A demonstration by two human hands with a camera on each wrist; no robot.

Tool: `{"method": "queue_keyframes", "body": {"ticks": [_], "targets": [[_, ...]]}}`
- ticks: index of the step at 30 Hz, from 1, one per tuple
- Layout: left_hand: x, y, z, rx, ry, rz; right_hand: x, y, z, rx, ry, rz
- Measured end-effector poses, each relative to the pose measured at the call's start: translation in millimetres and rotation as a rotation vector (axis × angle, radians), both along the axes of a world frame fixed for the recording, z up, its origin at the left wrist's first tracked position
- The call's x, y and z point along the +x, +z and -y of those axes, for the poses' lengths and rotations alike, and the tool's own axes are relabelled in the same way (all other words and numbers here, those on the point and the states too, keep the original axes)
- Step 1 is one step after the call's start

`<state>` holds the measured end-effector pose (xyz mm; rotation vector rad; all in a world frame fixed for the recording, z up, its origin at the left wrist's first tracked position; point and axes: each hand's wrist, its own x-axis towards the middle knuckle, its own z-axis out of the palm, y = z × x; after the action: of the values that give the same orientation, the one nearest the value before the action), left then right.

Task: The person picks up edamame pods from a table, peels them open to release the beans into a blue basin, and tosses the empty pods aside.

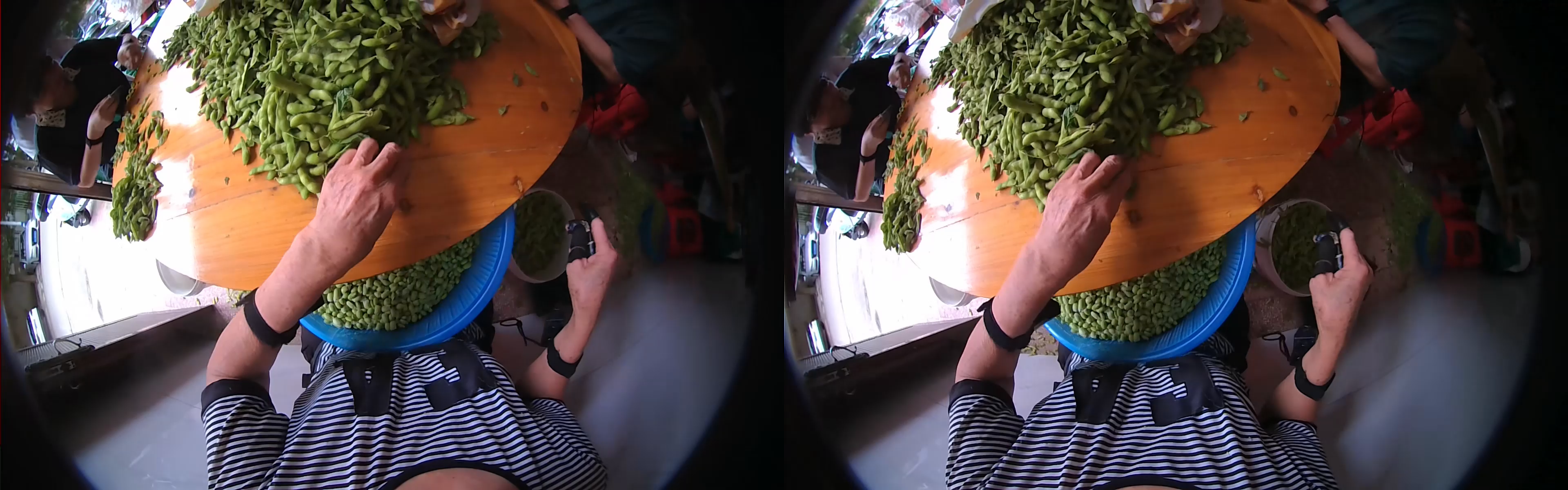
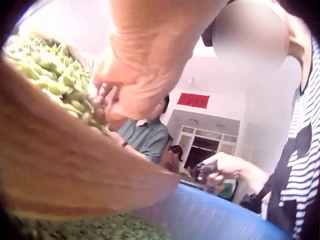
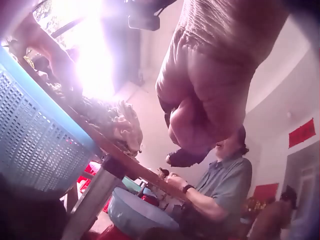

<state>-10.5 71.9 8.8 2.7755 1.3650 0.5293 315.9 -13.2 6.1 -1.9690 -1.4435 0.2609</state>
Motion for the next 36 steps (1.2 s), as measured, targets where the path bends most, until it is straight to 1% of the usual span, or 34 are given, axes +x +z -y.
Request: {"method": "queue_keyframes", "body": {"ticks": [1,2,3,5,7,9,10,12,13,15,16,17,19,20,23,24,26,29,30,32,36], "targets": [[0,-1,2,-0.082,-0.011,-0.016,-4,2,0,0.005,0.035,0.027],[-1,-5,5,-0.082,-0.037,0.118,-7,3,-1,0.01,0.068,0.054],[0,-6,12,-0.082,-0.04,0.118,-8,0,-2,0.011,0.065,0.054],[3,-7,25,-0.296,0.031,0.223,-10,-8,-2,0.031,0.162,-0.051],[4,-4,29,-0.294,0.057,0.267,-35,8,-5,0.017,0.188,-0.097],[3,-6,30,-0.198,0.111,0.421,-57,17,-7,-0.031,0.331,-0.195],[3,-6,31,-0.197,0.106,0.424,-68,18,-7,-0.01,0.378,-0.246],[5,-5,34,-0.53,0.158,0.915,-85,20,-7,0.004,0.476,-0.307],[6,-1,37,-0.533,0.151,0.917,-93,21,-7,0.014,0.532,-0.364],[6,7,47,-1.074,0.244,1.25,-107,24,-8,-0.034,0.6,-0.471],[8,3,52,-1.127,0.217,1.33,-115,29,-8,-0.078,0.598,-0.525],[11,3,55,-1.133,0.213,1.332,-116,28,-8,-0.128,0.637,-0.562],[14,5,59,-1.27,0.213,1.462,-122,24,-10,-0.154,0.664,-0.612],[16,4,60,-1.273,0.25,1.443,-123,24,-11,-0.156,0.664,-0.607],[17,2,63,-1.278,0.269,1.462,-125,24,-14,-0.125,0.7,-0.618],[18,0,64,-1.281,0.27,1.467,-124,23,-15,-0.109,0.731,-0.57],[19,-5,67,-1.148,0.227,1.467,-123,23,-16,-0.094,0.762,-0.522],[19,-6,69,-1.139,0.237,1.433,-122,20,-18,-0.09,0.766,-0.497],[19,-7,70,-1.143,0.236,1.433,-118,17,-20,-0.088,0.779,-0.477],[18,-8,71,-1.309,0.202,1.518,-116,17,-20,-0.088,0.792,-0.457],[23,-7,74,-1.261,0.216,1.52,-114,18,-19,-0.043,0.809,-0.47]]}}
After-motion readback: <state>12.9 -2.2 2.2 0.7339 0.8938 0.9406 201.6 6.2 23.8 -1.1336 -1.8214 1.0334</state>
